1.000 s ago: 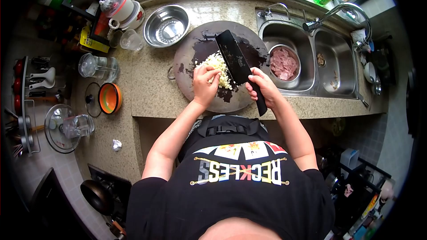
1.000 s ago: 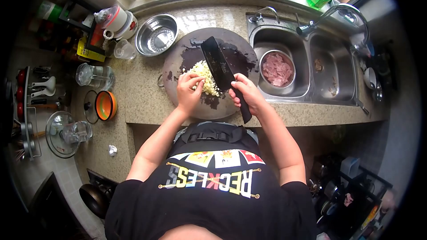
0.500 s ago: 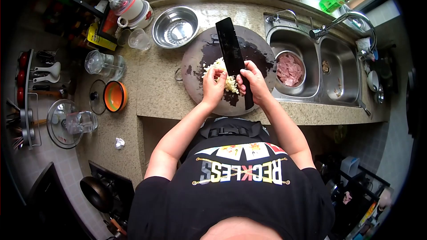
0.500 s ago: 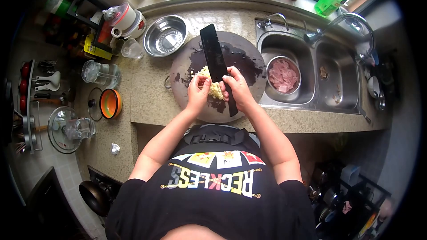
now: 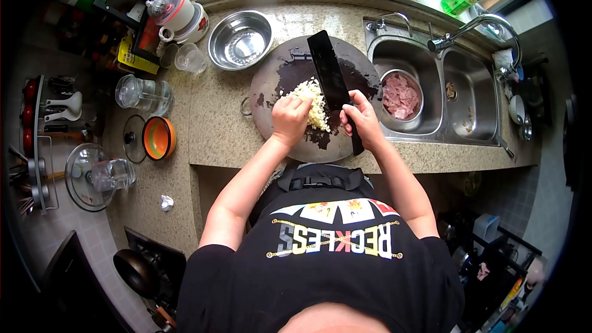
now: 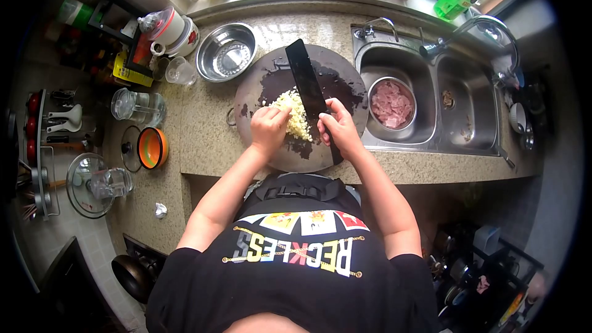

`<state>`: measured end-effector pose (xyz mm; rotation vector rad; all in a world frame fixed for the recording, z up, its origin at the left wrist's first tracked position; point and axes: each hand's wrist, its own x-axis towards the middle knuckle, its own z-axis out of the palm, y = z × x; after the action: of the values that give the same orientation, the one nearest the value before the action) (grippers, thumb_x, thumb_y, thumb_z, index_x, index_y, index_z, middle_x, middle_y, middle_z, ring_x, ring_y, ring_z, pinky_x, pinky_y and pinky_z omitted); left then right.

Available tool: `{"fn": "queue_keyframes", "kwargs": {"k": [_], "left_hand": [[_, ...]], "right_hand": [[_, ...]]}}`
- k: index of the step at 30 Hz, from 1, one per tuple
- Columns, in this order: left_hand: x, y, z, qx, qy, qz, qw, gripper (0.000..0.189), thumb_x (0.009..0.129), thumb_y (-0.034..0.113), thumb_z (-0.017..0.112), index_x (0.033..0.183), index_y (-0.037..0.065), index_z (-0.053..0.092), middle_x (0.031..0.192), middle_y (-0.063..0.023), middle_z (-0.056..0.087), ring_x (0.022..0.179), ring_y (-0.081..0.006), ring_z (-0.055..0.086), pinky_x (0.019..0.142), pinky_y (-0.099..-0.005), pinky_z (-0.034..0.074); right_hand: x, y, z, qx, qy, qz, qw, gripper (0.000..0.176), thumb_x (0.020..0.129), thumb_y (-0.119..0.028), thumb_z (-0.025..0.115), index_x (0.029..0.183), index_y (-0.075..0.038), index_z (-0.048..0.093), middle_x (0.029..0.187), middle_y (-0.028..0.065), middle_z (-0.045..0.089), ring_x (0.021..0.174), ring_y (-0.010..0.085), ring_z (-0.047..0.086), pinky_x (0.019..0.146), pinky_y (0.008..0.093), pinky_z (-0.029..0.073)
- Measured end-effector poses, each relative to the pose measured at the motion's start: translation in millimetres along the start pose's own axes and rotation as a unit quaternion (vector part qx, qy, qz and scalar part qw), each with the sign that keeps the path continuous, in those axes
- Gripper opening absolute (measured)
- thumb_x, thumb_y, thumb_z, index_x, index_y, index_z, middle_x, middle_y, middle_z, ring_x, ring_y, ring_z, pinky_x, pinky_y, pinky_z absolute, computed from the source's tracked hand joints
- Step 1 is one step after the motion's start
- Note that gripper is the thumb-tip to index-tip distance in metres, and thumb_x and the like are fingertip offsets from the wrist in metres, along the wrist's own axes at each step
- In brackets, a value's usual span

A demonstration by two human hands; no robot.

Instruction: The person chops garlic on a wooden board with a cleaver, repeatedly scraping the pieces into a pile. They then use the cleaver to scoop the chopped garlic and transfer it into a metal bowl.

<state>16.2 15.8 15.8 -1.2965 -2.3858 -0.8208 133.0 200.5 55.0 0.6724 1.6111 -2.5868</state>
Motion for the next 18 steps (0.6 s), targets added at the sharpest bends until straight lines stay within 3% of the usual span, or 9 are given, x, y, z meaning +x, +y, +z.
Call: {"fn": "queue_keyframes", "kwargs": {"k": [4,6,10,13,15,18], "left_hand": [[6,-3,-3,0.004,0.003,0.032,0.999,0.027,0.079,0.005,0.063,0.104,0.006,0.072,0.079,-0.0070,0.063,0.075,-0.0255,0.061,0.073,-0.0360,0.050],[2,-9,0,-0.037,-0.013,0.061,0.997,0.033,0.082,0.006,0.063,0.114,0.006,0.069,0.086,-0.0078,0.067,0.080,-0.0263,0.062,0.075,-0.0371,0.051],[4,-8,4,-0.065,0.037,0.062,0.995,0.039,0.084,0.005,0.062,0.122,0.005,0.066,0.088,-0.0082,0.068,0.083,-0.0268,0.063,0.078,-0.0379,0.052],[5,-6,-1,-0.071,0.045,0.039,0.996,0.044,0.081,0.002,0.061,0.124,0.004,0.065,0.098,-0.0106,0.070,0.088,-0.0282,0.064,0.082,-0.0385,0.053],[4,-7,-9,-0.026,-0.035,0.055,0.998,0.050,0.080,-0.001,0.061,0.130,0.004,0.062,0.109,-0.0139,0.068,0.094,-0.0296,0.065,0.086,-0.0386,0.053],[0,-8,-8,-0.054,-0.074,0.033,0.995,0.049,0.084,0.002,0.062,0.133,0.004,0.061,0.113,-0.0144,0.068,0.100,-0.0304,0.065,0.091,-0.0392,0.052]], "right_hand": [[-5,4,-8,-0.037,0.016,-0.001,0.999,0.022,0.099,-0.011,0.054,0.118,-0.013,0.045,0.069,0.0012,0.053,0.049,0.0087,0.046,0.044,0.0239,0.038],[-6,6,-13,-0.060,0.022,-0.002,0.998,0.024,0.098,-0.010,0.055,0.120,-0.013,0.045,0.069,0.0010,0.053,0.050,0.0080,0.046,0.044,0.0235,0.038],[-10,6,-17,-0.071,0.038,0.006,0.997,0.026,0.098,-0.010,0.056,0.120,-0.013,0.045,0.068,0.0006,0.054,0.049,0.0074,0.046,0.044,0.0228,0.037],[-12,10,-21,-0.072,0.041,0.003,0.997,0.027,0.097,-0.011,0.058,0.121,-0.010,0.046,0.068,0.0013,0.054,0.048,0.0075,0.047,0.042,0.0233,0.038],[-13,13,-23,-0.084,0.031,-0.011,0.996,0.027,0.097,-0.010,0.059,0.121,-0.010,0.046,0.067,0.0008,0.054,0.048,0.0072,0.047,0.041,0.0228,0.037],[-14,15,-24,-0.098,0.028,-0.016,0.995,0.028,0.097,-0.010,0.059,0.121,-0.010,0.046,0.066,0.0001,0.054,0.047,0.0070,0.047,0.040,0.0227,0.037]]}}
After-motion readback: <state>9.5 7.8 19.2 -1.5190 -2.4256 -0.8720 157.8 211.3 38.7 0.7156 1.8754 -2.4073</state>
